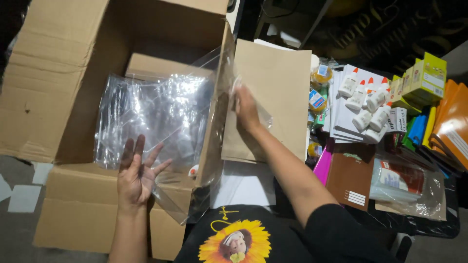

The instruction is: The person organizes craft supplies by sorting through brown paper sheets and clear plastic sleeves. They wipe the plastic sleeves with a white cloth and handle small white bottles, placing items into a cardboard box.

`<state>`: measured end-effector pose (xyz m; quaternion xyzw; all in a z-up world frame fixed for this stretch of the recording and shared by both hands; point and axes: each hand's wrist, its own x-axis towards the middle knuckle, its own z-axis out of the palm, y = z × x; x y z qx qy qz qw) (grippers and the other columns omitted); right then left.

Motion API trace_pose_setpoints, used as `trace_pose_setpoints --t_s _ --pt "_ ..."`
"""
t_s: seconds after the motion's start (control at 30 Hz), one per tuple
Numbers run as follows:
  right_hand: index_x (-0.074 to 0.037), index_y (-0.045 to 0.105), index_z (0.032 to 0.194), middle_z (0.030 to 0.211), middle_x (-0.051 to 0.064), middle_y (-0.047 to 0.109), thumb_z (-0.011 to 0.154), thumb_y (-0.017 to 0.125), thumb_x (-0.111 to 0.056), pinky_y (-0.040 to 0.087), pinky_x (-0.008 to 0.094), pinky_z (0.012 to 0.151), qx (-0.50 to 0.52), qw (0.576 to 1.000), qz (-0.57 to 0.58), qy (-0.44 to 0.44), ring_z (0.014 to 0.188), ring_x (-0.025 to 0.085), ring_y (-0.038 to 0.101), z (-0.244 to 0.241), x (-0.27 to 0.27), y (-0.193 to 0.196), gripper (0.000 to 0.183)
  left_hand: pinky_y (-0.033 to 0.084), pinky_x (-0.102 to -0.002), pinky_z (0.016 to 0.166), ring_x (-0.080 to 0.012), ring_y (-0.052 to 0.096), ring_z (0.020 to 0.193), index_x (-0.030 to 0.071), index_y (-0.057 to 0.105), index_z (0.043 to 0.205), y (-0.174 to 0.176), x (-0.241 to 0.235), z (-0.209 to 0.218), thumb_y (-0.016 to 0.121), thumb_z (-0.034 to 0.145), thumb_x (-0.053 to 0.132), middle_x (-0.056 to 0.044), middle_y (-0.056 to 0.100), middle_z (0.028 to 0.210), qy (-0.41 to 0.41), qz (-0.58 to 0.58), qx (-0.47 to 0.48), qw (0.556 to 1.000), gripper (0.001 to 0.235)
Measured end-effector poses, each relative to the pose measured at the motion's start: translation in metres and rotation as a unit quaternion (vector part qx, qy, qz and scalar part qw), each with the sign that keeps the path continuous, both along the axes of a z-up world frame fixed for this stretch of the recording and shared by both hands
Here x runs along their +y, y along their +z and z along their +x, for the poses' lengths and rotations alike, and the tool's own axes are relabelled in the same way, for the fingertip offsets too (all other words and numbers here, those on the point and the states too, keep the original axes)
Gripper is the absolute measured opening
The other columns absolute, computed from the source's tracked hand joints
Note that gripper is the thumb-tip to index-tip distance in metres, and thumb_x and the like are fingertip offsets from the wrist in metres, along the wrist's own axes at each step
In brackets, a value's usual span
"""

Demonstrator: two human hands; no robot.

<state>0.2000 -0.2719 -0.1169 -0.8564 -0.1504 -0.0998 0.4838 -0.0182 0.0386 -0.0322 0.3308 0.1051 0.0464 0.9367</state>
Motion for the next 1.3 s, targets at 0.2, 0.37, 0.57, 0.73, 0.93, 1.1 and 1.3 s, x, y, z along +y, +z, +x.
trace_pose_setpoints --t_s 0.2,0.37,0.57,0.73,0.93,1.1,1.3 --pt "-0.005 0.061 0.119 0.118 0.018 0.063 0.113 0.037 -0.024 0.05 0.043 0.093 -0.074 0.983 -0.165 0.022 0.107 0.034 0.061 -0.034 -0.056 0.003 0.031 0.042 -0.077 0.103 -0.0505 0.043 0.145 0.031 0.055 0.147 -0.007 0.004 -0.001 0.044 0.11 0.013 -0.002 0.043 0.165 0.001 0.013 -0.014 1.0 0.043" --pt "0.0 0.063 0.119 0.11 0.021 0.064 0.115 0.035 -0.031 0.048 0.048 0.088 0.244 0.954 0.116 -0.131 0.097 0.035 0.058 -0.048 -0.027 0.014 0.041 0.045 -0.076 0.102 -0.0488 0.044 0.145 0.032 0.057 0.145 0.007 -0.006 0.006 0.045 0.11 0.012 0.0 0.043 0.165 0.004 0.036 -0.003 0.999 0.042" --pt "-0.002 0.055 0.14 0.137 0.019 0.06 0.105 0.05 -0.014 0.047 0.042 0.106 0.02 0.994 0.105 -0.02 0.125 0.031 0.057 -0.09 0.033 -0.013 0.037 0.053 -0.065 0.094 -0.0465 0.052 0.137 0.024 0.057 0.148 0.031 -0.053 0.023 0.05 0.104 0.007 -0.008 0.044 0.164 -0.052 0.015 0.013 0.998 0.048" --pt "0.0 0.058 0.142 0.115 0.018 0.063 0.107 0.053 -0.017 0.054 0.034 0.083 0.216 0.914 0.32 -0.123 0.096 0.021 0.061 -0.03 -0.011 0.038 0.04 0.05 -0.044 0.1 -0.0364 0.058 0.13 0.016 0.06 0.155 0.026 -0.148 0.068 0.059 0.085 -0.006 -0.022 0.051 0.16 -0.174 0.073 -0.004 0.982 0.074" --pt "-0.005 0.054 0.138 0.123 0.009 0.064 0.107 0.056 -0.022 0.055 0.034 0.088 0.165 0.884 0.437 -0.019 0.104 0.019 0.065 -0.045 -0.098 0.16 0.036 0.034 -0.052 0.132 -0.0449 0.034 0.159 0.026 0.064 0.144 0.093 -0.248 0.115 0.058 0.1 -0.001 -0.001 0.048 0.164 -0.031 0.616 -0.373 0.693 0.052" --pt "-0.006 0.052 0.141 0.121 0.012 0.066 0.104 0.062 -0.023 0.056 0.039 0.083 0.222 0.849 0.479 0.03 0.1 0.023 0.068 -0.078 -0.167 0.235 0.042 0.028 -0.078 0.119 -0.0435 0.024 0.157 0.028 0.061 0.148 0.107 -0.279 0.113 0.06 0.104 0.018 0.001 0.039 0.165 0.036 0.721 -0.468 0.509 0.045" --pt "0.001 0.068 0.124 0.099 0.011 0.071 0.102 0.078 -0.023 0.051 0.037 0.068 0.292 0.882 0.362 -0.067 0.075 0.02 0.064 -0.044 -0.306 0.049 0.034 0.027 -0.085 0.107 -0.0472 0.027 0.152 0.032 0.053 0.15 0.003 -0.314 0.118 0.059 0.093 0.022 -0.003 0.034 0.166 -0.089 0.795 -0.433 0.414 0.059"
